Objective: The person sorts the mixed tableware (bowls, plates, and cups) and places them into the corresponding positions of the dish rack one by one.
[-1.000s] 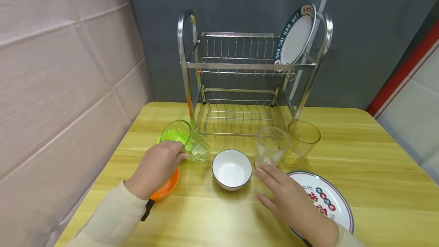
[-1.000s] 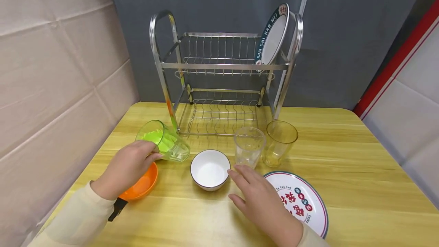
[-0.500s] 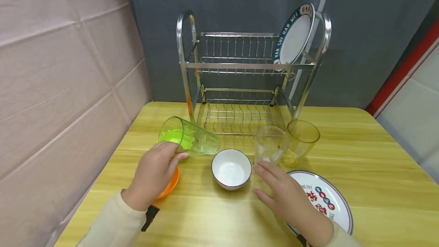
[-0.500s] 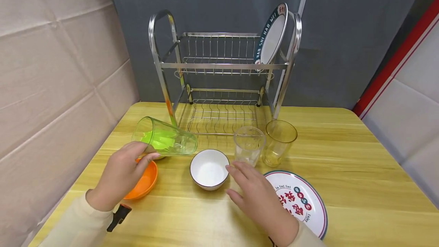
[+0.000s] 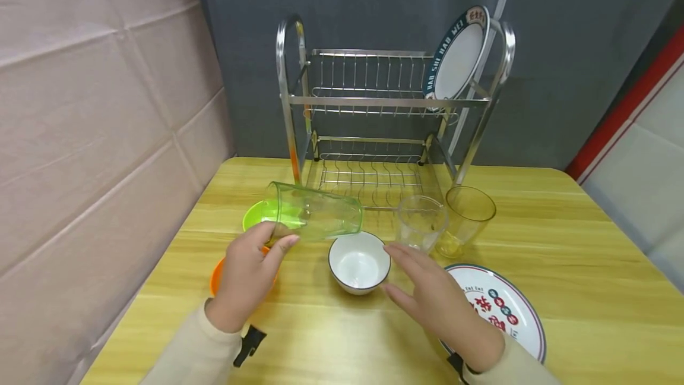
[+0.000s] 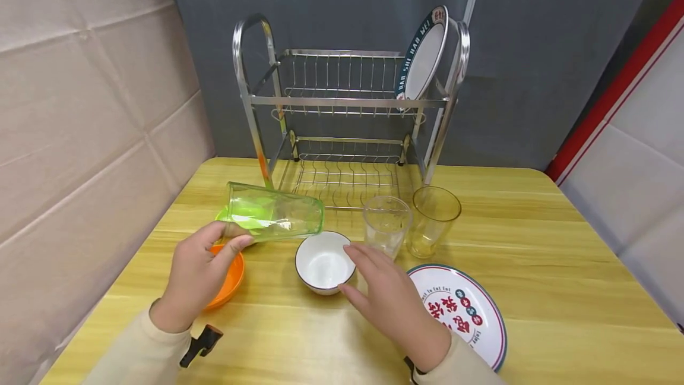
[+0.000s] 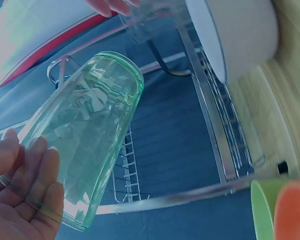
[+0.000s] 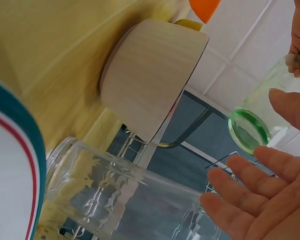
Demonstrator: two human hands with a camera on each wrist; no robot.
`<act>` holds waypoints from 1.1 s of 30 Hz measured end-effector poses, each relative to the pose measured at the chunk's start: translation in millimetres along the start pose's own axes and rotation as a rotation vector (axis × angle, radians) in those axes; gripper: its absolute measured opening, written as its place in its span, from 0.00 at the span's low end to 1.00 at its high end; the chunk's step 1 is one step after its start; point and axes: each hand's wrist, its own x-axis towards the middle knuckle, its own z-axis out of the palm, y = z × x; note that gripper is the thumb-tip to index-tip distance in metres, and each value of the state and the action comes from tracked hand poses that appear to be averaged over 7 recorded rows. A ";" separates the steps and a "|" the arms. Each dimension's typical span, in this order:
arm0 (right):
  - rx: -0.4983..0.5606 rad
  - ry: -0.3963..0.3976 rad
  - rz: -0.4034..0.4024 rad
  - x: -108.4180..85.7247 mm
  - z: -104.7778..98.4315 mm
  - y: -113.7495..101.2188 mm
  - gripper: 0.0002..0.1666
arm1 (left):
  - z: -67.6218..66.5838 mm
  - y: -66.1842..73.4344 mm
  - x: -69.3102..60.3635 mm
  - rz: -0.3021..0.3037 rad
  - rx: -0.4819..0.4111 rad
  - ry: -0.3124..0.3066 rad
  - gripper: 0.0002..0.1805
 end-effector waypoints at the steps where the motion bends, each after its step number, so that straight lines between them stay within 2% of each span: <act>1: 0.008 -0.009 0.018 1.5 0.1 -0.9 0.36 | 0.7 0.9 0.3 -0.013 -0.028 0.003 0.05; 6: 0.061 -0.055 0.108 8.5 0.7 -4.3 0.37 | 3.0 6.7 1.3 -0.106 -0.154 0.000 0.03; 12: 0.183 -0.063 0.170 16.3 2.2 -7.8 0.37 | 6.0 12.7 1.2 -0.135 -0.259 0.062 0.03; 15: 0.310 -0.075 0.214 22.1 2.5 -9.8 0.38 | 7.3 14.5 1.9 -0.170 -0.350 0.082 0.03; 19: 0.510 -0.112 0.291 31.6 3.0 -13.5 0.41 | 8.0 16.7 3.0 -0.254 -0.498 0.089 0.02; 22: 0.640 -0.127 0.330 38.5 3.4 -16.4 0.41 | 9.1 17.4 3.8 -0.295 -0.581 0.095 0.03; 28: 0.817 -0.128 0.400 49.0 3.7 -22.8 0.33 | 12.4 19.4 3.6 -0.335 -0.677 0.103 0.04; 33: 0.976 -0.127 0.437 54.4 2.9 -26.7 0.36 | 15.3 21.4 2.6 -0.368 -0.721 0.096 0.04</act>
